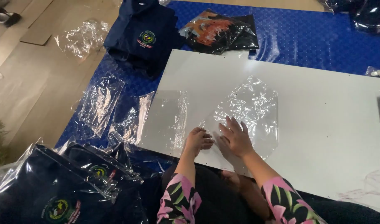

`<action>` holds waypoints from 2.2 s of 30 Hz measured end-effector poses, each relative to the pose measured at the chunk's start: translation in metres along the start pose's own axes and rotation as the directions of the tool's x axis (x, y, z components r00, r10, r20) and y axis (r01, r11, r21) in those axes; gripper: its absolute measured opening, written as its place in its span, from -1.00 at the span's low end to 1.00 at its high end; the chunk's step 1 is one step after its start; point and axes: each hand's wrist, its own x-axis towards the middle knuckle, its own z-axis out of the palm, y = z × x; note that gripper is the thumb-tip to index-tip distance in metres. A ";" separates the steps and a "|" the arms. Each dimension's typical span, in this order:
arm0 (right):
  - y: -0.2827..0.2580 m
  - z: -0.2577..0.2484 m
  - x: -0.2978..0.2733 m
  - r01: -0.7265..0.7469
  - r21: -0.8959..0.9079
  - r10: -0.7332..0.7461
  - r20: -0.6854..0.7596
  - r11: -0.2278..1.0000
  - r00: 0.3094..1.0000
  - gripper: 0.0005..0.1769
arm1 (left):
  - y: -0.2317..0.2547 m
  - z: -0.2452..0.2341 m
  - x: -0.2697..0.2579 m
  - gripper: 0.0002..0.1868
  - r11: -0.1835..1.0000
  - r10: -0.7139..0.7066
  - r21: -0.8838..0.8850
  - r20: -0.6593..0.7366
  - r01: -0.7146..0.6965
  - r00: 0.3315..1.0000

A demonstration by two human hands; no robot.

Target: Packing folded shirts into clear plastic bags on a work surface.

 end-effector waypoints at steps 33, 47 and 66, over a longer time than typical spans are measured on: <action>-0.026 0.012 0.028 -0.343 0.176 0.304 0.212 0.923 0.929 -0.43 | -0.004 -0.003 0.023 -0.84 0.960 0.123 -0.253 -0.003 -0.119 0.992; -0.037 -0.011 0.033 -0.346 0.173 0.303 0.231 0.922 0.925 -0.51 | 0.008 -0.008 0.019 -0.58 0.911 0.138 -0.374 -0.123 -0.175 0.983; -0.037 0.001 0.030 -0.269 0.152 0.252 0.127 0.951 0.959 -0.53 | -0.012 -0.011 0.054 -0.73 0.981 0.131 -0.067 -0.450 -0.180 0.883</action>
